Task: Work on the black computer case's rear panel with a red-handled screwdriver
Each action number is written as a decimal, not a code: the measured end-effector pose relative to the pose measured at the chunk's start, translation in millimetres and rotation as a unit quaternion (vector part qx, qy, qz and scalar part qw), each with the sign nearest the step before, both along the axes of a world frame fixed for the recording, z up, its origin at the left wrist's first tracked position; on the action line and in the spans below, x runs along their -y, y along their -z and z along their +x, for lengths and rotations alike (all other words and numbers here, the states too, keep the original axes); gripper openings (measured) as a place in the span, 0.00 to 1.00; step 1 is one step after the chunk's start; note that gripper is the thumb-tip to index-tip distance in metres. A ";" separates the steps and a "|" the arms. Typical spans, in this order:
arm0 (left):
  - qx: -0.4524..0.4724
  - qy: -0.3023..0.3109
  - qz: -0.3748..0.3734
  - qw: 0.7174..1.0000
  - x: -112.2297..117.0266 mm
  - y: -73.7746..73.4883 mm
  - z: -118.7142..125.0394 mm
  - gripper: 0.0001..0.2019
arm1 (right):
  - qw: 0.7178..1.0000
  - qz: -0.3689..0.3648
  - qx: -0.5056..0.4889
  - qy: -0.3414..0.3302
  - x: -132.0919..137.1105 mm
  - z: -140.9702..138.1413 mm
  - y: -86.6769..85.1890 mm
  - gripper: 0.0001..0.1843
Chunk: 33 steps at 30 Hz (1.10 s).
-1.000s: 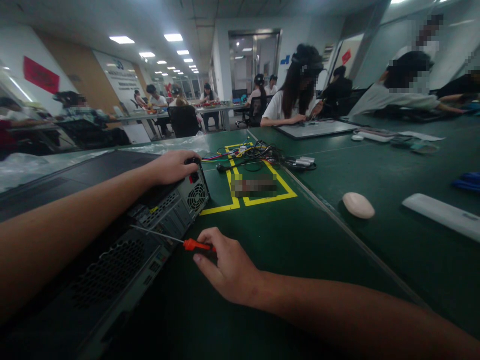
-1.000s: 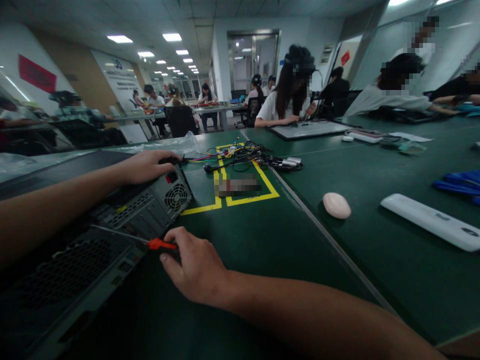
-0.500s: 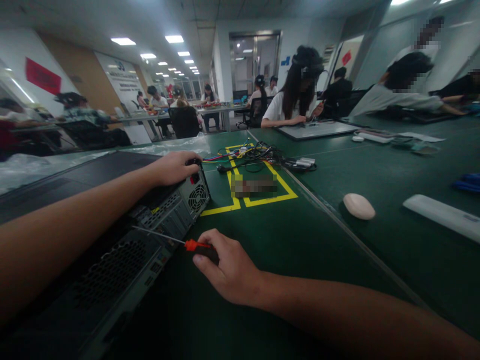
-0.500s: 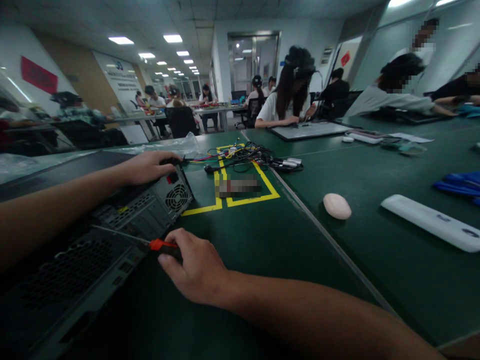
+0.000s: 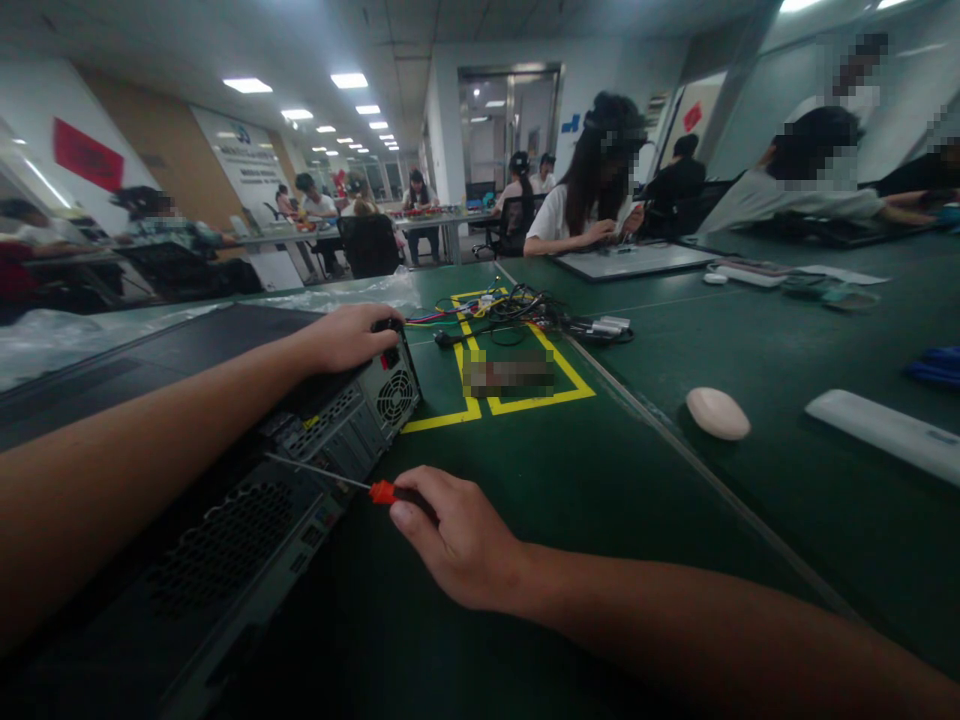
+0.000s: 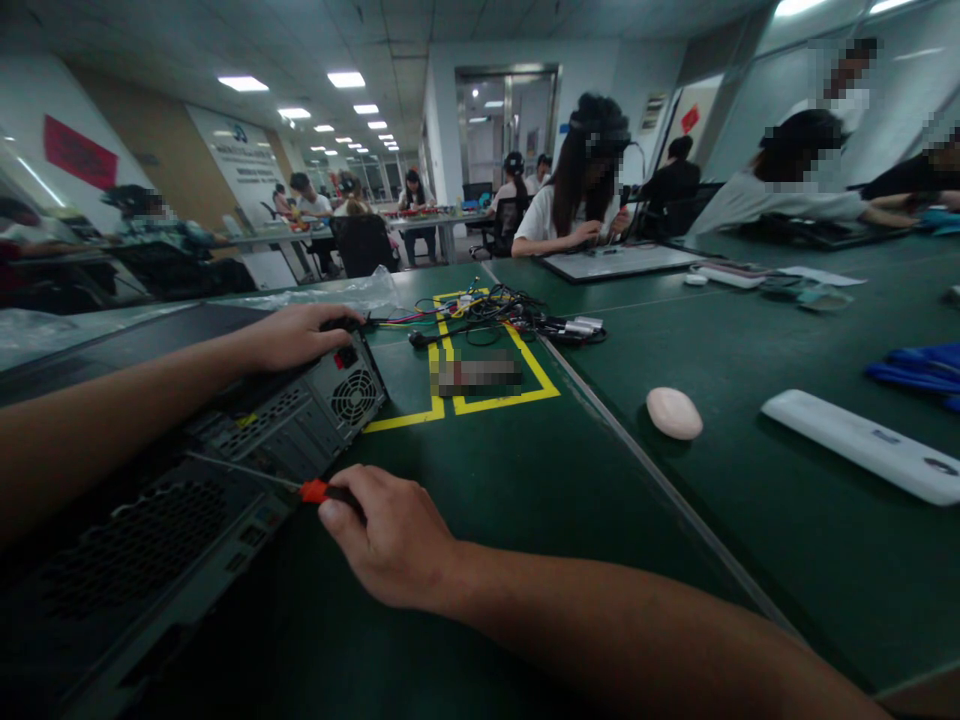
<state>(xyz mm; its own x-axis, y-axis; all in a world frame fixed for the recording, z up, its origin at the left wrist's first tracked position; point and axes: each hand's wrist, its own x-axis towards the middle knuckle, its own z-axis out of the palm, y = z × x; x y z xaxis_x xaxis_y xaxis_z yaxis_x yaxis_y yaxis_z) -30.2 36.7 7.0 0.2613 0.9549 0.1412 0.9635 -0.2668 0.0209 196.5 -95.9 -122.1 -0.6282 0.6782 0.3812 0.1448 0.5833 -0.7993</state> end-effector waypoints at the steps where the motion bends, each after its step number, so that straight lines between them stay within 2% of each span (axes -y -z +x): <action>1: 0.000 0.001 0.000 1.000 -0.2 0.1 -0.3 0.32 | 1.000 0.001 0.002 -0.001 0.1 0.0 -0.2 0.09; 11: -0.004 -0.001 -0.005 1.000 -1.6 0.6 -1.7 0.32 | 1.000 -0.015 0.020 0.003 1.6 0.9 0.2 0.17; 18: -0.002 0.001 0.000 1.000 -0.3 0.2 0.1 0.32 | 1.000 -0.018 0.007 0.011 1.0 -1.0 2.7 0.11; 33: -0.001 0.002 -0.003 1.000 -0.5 0.1 -0.3 0.32 | 1.000 -0.014 0.005 0.011 0.3 -0.7 3.3 0.09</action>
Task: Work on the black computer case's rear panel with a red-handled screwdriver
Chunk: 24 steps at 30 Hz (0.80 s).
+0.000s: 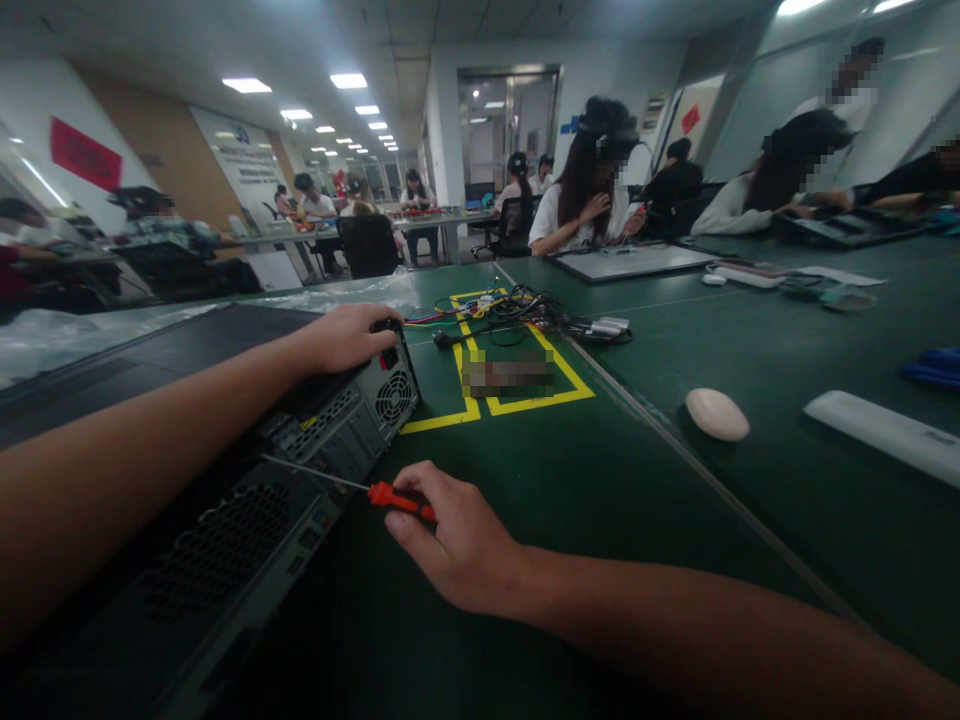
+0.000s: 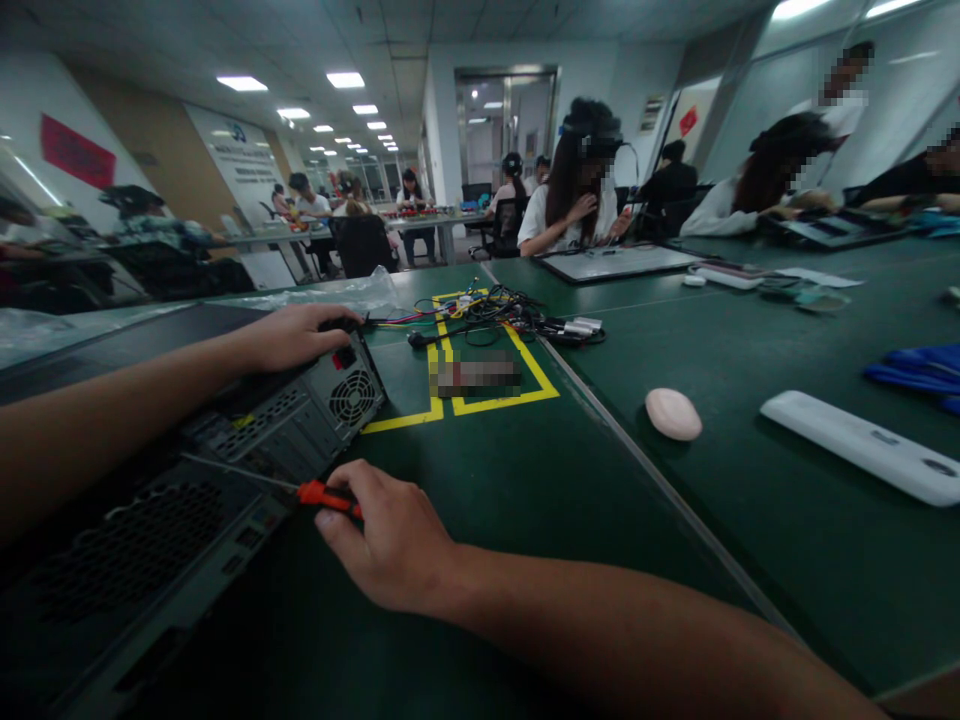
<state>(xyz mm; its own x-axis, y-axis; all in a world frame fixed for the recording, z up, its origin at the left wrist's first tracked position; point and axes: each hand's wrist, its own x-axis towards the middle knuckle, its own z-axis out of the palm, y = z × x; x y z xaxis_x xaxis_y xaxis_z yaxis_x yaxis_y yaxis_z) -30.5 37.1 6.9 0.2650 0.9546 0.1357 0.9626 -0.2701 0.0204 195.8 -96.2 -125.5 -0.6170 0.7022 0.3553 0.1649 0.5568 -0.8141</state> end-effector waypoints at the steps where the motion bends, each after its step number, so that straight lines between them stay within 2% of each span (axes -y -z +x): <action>1: 0.001 0.002 0.001 1.000 -0.3 0.3 -0.3 0.32 | 1.000 0.002 0.000 0.000 0.1 -0.1 0.1 0.09; 17: -0.006 0.000 -0.003 1.000 -0.5 0.0 0.0 0.32 | 1.000 0.017 -0.020 -0.008 0.3 -0.3 -0.2 0.10; 24: -0.002 -0.005 0.000 1.000 -1.7 0.6 -1.1 0.32 | 1.000 0.013 -0.002 -0.006 2.0 0.6 -2.3 0.15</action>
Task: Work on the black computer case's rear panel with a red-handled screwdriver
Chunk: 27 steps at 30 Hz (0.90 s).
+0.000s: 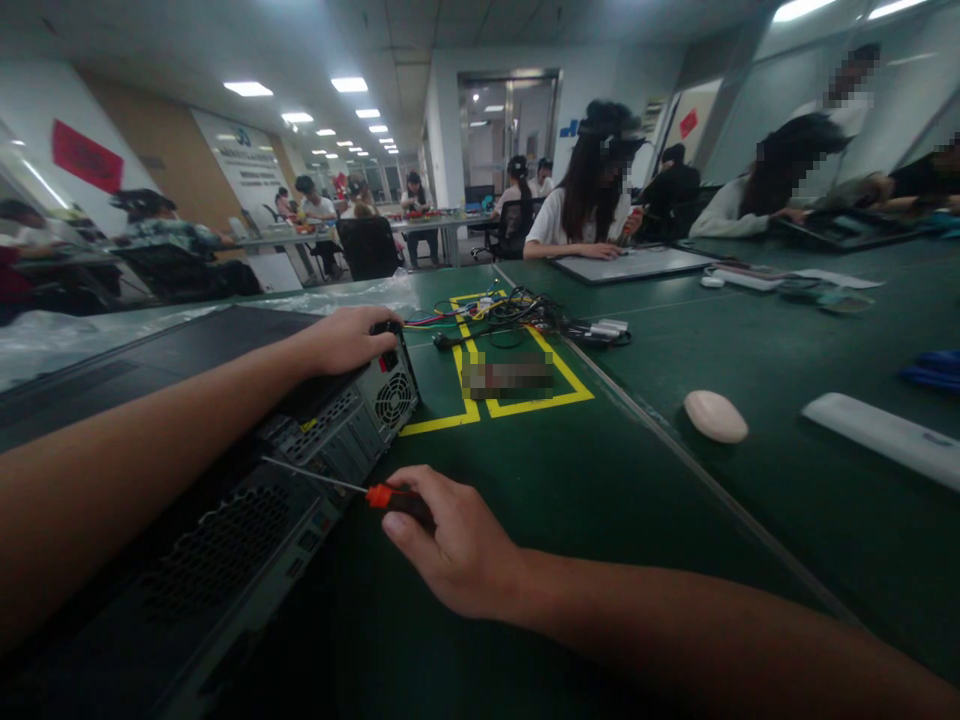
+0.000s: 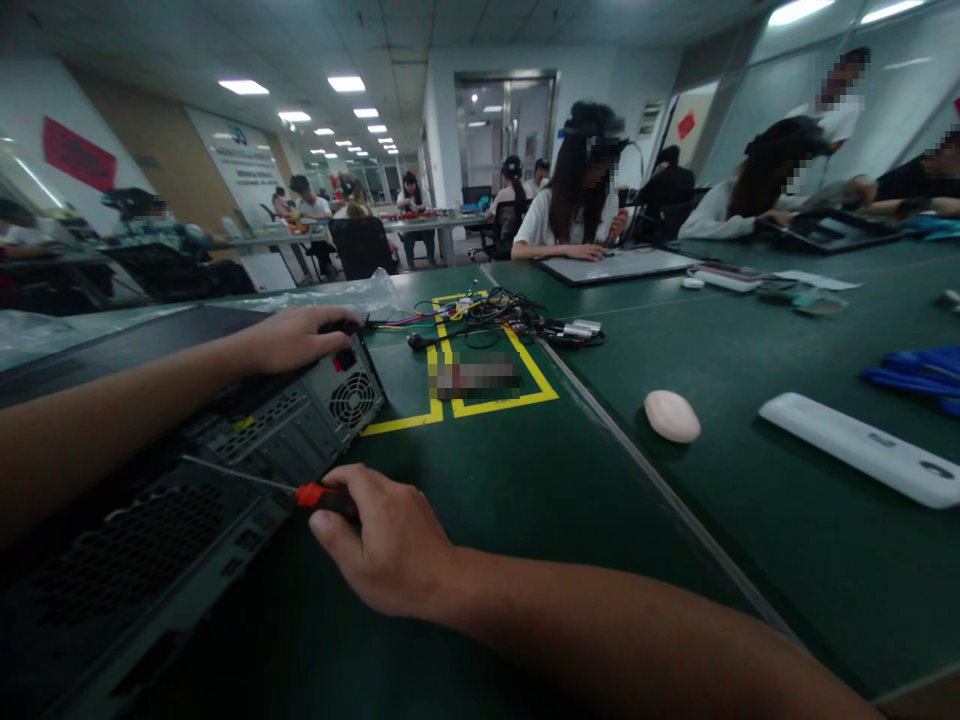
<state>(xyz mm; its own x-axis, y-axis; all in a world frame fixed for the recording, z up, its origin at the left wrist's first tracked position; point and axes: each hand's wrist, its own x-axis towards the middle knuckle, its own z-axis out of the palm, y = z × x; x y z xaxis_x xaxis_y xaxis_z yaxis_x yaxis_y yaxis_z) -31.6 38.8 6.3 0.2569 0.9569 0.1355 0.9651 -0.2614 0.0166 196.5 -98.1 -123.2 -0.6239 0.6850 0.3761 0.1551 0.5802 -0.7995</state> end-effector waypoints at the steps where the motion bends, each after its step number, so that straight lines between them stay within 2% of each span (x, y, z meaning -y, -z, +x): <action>1: -0.001 0.000 -0.001 1.000 0.2 -0.2 0.1 0.32 | 1.000 -0.007 0.003 0.000 0.2 0.2 0.1 0.17; 4: -0.005 0.002 -0.001 1.000 1.0 -0.8 0.9 0.32 | 1.000 -0.020 0.005 0.002 0.1 0.3 0.9 0.18; 13: -0.004 0.002 -0.005 1.000 1.7 -1.9 1.7 0.31 | 1.000 -0.023 0.001 0.007 -1.6 -1.9 2.5 0.09; 27: -0.001 0.005 -0.008 1.000 -0.2 -2.1 -0.4 0.32 | 1.000 -0.006 0.000 0.010 -0.5 -0.4 -1.5 0.08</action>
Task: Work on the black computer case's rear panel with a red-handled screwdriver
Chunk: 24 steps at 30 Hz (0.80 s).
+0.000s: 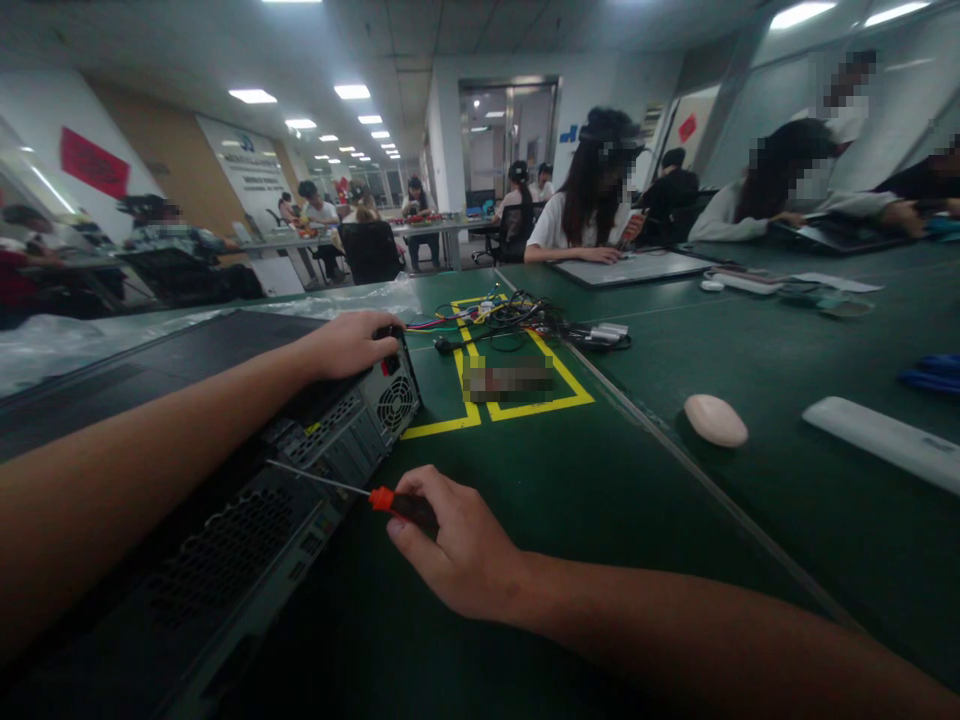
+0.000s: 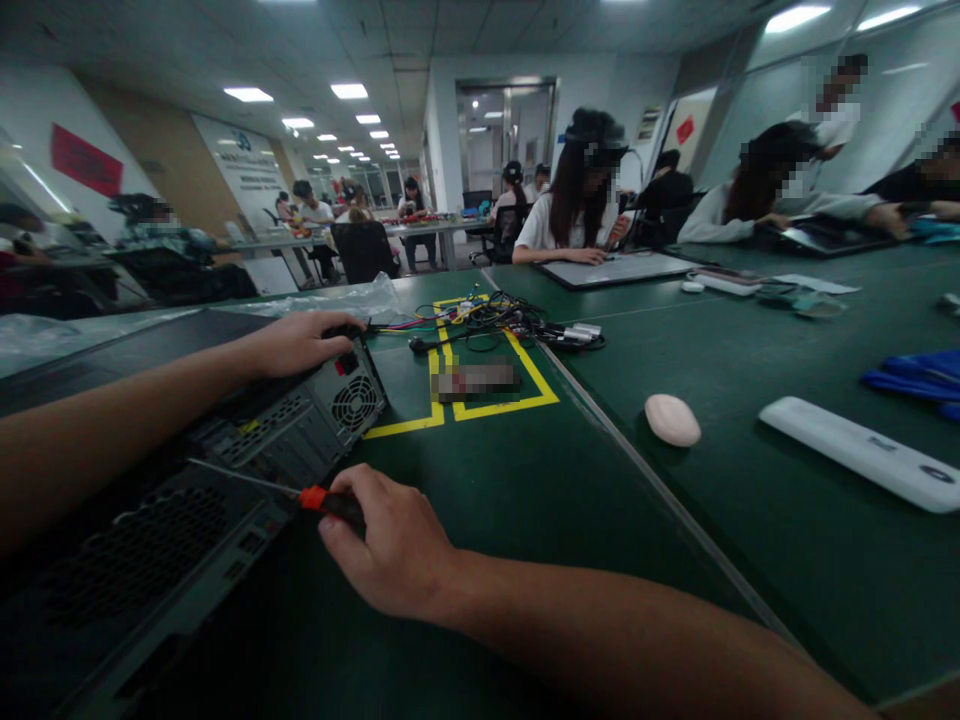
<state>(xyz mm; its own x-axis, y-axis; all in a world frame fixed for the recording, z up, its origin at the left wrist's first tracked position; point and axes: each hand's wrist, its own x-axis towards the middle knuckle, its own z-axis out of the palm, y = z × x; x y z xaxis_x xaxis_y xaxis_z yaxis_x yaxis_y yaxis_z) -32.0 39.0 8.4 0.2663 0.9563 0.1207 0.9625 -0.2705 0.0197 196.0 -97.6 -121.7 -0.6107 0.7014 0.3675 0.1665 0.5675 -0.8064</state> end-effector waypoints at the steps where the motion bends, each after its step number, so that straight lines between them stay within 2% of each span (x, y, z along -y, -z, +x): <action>1: 0.002 0.001 0.000 1.000 0.0 -0.2 0.0 0.32 | 1.000 -0.001 -0.002 0.000 0.0 0.1 0.1 0.08; 24: -0.010 -0.001 0.010 1.000 -1.4 2.1 -0.3 0.30 | 1.000 -0.005 -0.002 0.013 2.0 1.0 -1.9 0.11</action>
